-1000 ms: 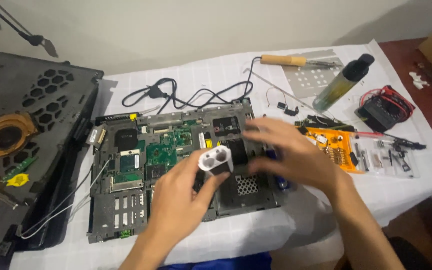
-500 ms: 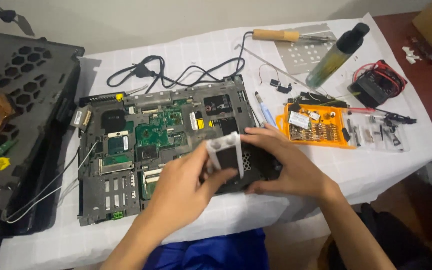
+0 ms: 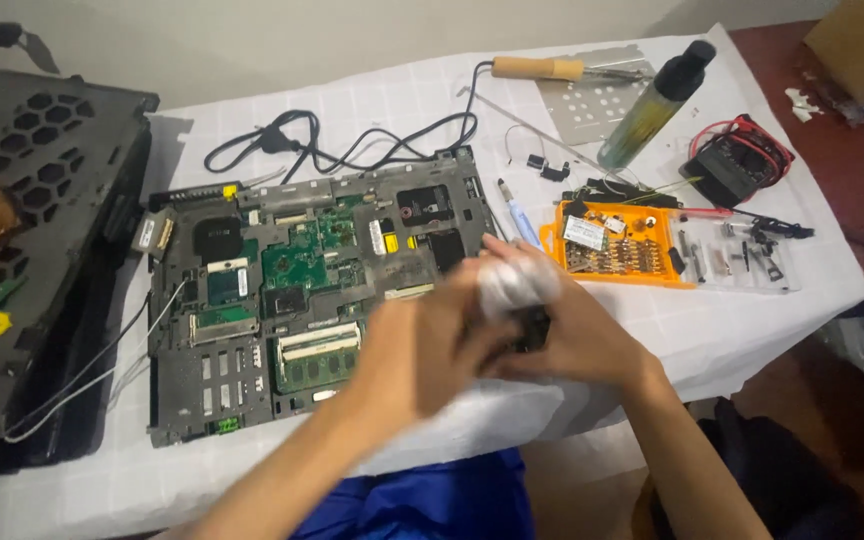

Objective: Unscrewing components from a laptop motherboard and cleaning the surface with a white wipe.

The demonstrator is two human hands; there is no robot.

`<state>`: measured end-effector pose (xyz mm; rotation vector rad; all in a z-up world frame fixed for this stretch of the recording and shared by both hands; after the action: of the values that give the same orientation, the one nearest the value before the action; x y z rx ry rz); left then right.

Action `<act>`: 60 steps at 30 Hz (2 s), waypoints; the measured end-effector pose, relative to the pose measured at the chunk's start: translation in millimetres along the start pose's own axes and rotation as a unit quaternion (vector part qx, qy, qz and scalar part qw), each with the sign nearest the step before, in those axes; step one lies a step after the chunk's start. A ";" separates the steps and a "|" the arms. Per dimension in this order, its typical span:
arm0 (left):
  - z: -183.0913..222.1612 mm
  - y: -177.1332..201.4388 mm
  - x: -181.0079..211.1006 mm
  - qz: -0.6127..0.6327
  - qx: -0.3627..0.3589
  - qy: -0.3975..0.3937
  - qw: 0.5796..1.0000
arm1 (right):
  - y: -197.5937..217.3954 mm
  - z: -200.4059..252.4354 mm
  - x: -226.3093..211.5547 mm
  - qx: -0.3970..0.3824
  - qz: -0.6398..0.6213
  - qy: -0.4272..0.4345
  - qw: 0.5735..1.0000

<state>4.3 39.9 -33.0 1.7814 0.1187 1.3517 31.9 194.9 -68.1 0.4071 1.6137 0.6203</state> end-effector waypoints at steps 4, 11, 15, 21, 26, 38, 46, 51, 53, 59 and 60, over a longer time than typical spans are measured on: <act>-5.4 -0.8 -1.1 0.015 -0.051 0.000 0.999 | -3.3 -2.9 -4.3 0.000 -0.073 0.032 0.997; -3.7 -5.2 14.4 -0.003 0.086 -0.105 0.991 | -0.5 -0.7 19.5 0.048 0.015 0.040 0.998; -23.0 -15.7 -13.6 -0.019 0.181 -0.135 0.974 | 1.9 3.5 25.8 0.067 0.051 0.046 0.995; -12.1 -2.7 0.3 -0.086 0.115 -0.141 0.980 | -5.4 8.8 65.8 0.067 0.133 -0.021 0.989; 10.6 12.9 -3.1 0.003 0.086 -0.094 0.992 | 2.4 4.0 -6.3 0.073 0.048 0.130 0.988; 39.4 28.5 -58.3 -0.056 0.137 0.089 0.985 | 1.5 5.4 -23.9 0.021 0.023 0.123 0.992; 55.4 22.8 -47.8 -0.135 0.114 0.065 0.982 | 0.9 7.1 -24.1 0.029 0.002 0.148 0.989; 70.3 31.1 -12.1 -0.107 0.243 -0.025 0.964 | 2.9 7.7 -26.6 0.045 0.018 0.165 0.985; 72.0 33.6 -14.1 -0.110 0.282 -0.032 0.952 | -1.7 11.9 -24.3 0.039 0.021 0.161 0.986; 83.6 35.5 -19.2 -0.103 0.373 -0.018 0.922 | -28.2 46.9 -42.0 0.115 0.054 0.124 0.984; 85.0 33.4 -19.6 -0.092 0.395 -0.025 0.914 | -36.6 55.2 -45.2 0.144 0.039 0.085 0.985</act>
<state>52.5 -39.9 -27.4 2.3779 0.8897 1.1951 96.0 147.9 -57.6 0.6465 1.8649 0.4910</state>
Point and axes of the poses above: each hand's wrist, its own z-axis away from the middle knuckle, its own y-axis out of the back of the hand, x = y × z, the point moved 6 cm from there along -z, towards the middle knuckle, and after that the axes turned 5 degrees about x, right-handed, at the moved point
